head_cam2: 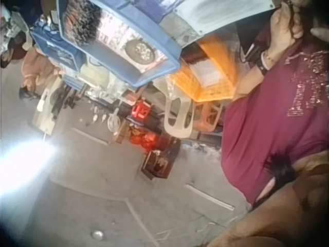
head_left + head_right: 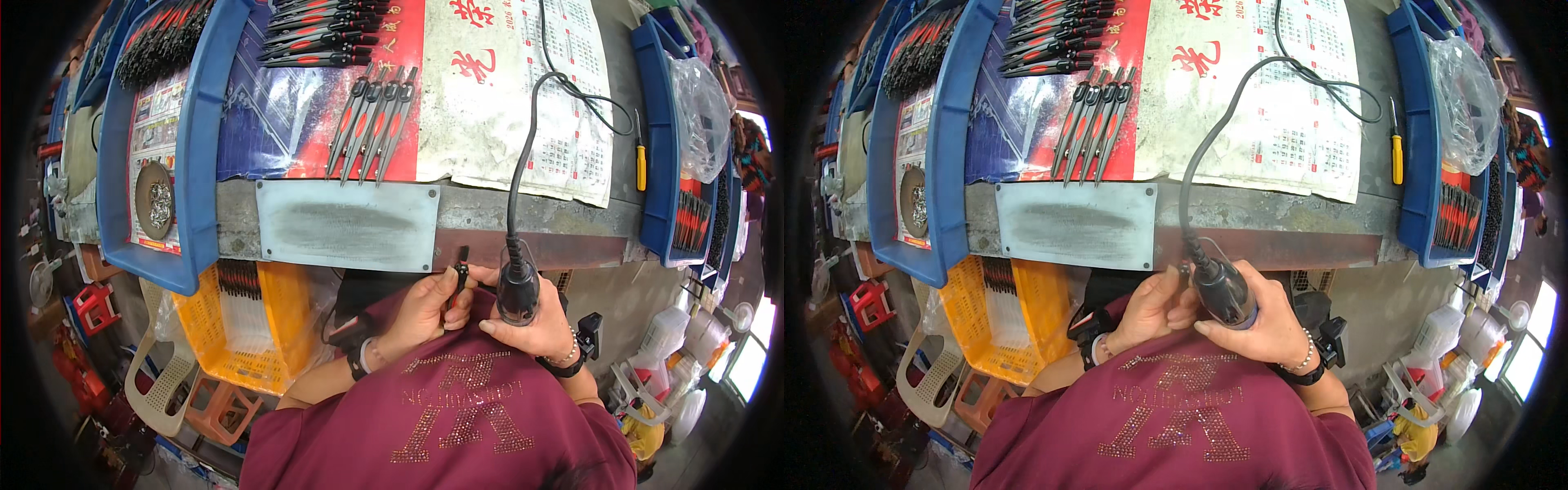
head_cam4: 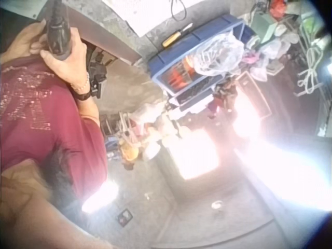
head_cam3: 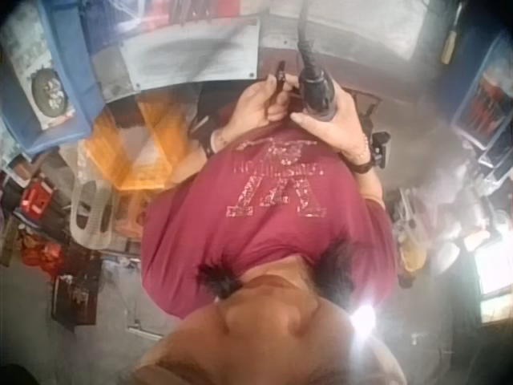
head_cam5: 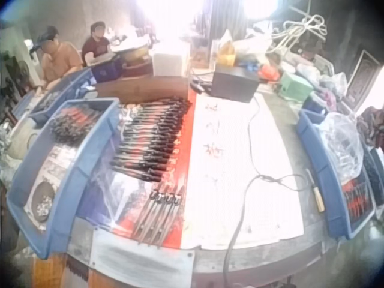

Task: The person assembles small black hardware components at a workbench. They use a rotary tool to grind or polish a component, then use a screwdriver to tighten a screw, and finally insert a small metal pin. Finished items are placed into a yellow basket.

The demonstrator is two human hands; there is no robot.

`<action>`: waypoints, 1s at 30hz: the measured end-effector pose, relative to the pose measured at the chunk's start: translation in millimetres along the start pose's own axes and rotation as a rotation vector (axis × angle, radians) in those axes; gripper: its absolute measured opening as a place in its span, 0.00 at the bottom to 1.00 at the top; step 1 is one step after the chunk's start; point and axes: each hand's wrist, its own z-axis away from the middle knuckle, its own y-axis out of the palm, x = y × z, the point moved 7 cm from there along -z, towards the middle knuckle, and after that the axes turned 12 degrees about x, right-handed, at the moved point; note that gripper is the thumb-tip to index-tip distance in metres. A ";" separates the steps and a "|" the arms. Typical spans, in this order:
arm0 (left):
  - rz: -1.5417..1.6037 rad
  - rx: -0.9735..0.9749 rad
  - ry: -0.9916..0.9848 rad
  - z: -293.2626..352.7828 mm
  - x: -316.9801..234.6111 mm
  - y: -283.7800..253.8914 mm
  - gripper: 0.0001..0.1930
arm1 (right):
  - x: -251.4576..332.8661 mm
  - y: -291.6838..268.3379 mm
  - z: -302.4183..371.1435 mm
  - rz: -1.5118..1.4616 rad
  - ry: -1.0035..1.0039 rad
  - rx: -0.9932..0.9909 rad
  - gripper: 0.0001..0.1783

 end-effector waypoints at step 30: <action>-0.438 -0.218 -0.017 10.3 -20.7 20.7 0.11 | 36.3 -18.5 22.2 -0.179 -0.398 -0.217 0.31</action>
